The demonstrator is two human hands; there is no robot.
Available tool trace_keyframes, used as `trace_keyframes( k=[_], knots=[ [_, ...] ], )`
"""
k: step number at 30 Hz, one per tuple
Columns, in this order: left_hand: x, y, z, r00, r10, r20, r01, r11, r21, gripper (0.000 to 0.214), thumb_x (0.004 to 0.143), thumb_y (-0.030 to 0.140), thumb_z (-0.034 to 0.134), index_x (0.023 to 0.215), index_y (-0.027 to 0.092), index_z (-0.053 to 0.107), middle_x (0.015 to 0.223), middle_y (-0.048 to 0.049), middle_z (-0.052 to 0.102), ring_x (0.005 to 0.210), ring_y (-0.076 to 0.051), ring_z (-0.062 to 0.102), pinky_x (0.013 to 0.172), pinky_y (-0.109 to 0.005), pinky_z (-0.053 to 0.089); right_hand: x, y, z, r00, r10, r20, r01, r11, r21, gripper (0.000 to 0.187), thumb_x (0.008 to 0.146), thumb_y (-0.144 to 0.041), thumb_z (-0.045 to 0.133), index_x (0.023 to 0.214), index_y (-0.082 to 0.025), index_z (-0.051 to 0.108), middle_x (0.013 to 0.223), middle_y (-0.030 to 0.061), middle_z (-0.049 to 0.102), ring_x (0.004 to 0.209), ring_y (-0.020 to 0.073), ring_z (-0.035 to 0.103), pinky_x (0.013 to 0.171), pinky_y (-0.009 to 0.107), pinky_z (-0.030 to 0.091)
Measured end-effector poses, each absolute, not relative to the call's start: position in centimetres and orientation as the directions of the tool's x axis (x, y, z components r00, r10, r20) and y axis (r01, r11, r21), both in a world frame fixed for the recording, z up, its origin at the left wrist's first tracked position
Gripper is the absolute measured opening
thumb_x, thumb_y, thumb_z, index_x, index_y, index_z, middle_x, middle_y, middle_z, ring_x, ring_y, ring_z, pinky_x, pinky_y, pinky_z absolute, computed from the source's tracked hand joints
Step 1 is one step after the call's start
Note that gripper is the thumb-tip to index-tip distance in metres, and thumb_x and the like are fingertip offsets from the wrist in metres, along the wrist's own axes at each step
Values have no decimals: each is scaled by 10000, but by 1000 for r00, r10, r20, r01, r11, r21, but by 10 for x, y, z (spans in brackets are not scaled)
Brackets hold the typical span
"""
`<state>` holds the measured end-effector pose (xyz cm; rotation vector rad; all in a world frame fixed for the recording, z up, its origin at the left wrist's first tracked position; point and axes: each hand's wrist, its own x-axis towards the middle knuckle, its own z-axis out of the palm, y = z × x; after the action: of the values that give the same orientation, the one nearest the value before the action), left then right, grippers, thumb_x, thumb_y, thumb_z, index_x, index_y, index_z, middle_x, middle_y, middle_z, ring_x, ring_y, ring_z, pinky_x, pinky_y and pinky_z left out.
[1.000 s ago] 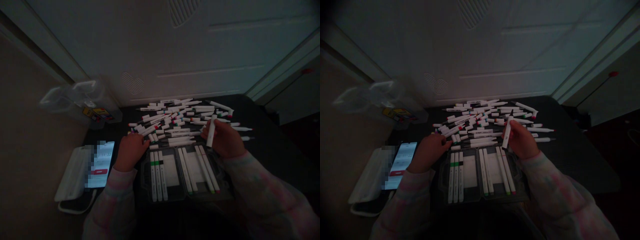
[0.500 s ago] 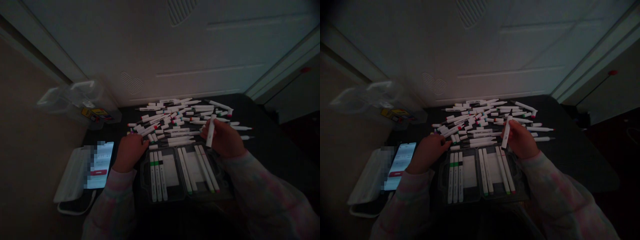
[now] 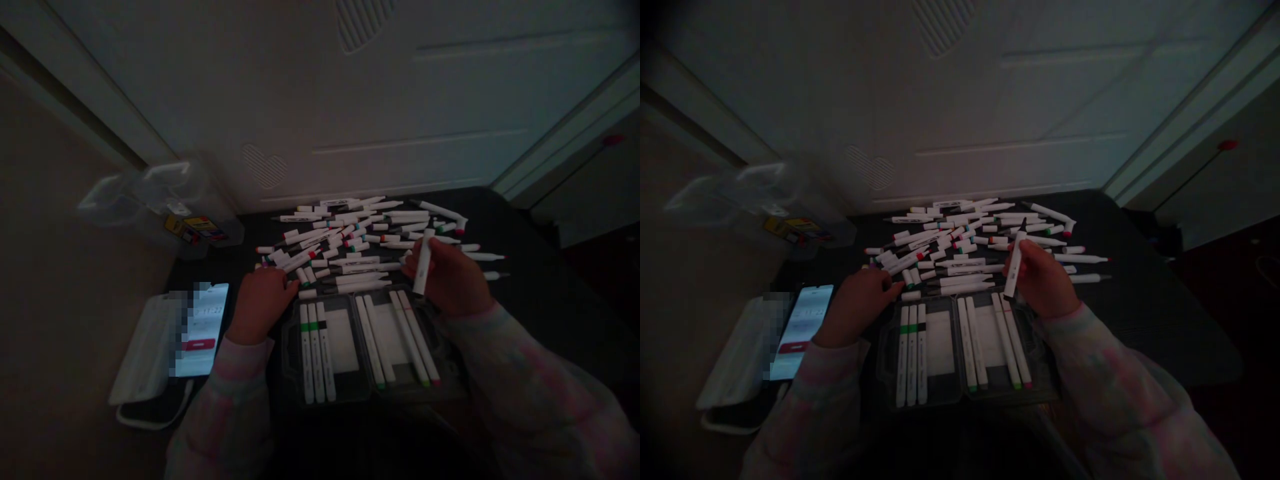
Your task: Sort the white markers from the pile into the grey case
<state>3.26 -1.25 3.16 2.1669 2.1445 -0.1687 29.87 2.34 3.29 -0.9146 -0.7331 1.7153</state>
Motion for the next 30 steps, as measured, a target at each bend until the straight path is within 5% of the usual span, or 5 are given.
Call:
trace_keyframes(
  k=[30],
  knots=[
    [33,-10,32,-5,984,-179,1000,5,-4,372,797,422,386,704,166,640,735,-88,657,727,-222,601,609,-308,397,298,24,32,-201,953,-226,-479,-297,-826,203,685,-322,604,585,-181,499,506,-32,233,478,69,255,460,235,294]
  ],
)
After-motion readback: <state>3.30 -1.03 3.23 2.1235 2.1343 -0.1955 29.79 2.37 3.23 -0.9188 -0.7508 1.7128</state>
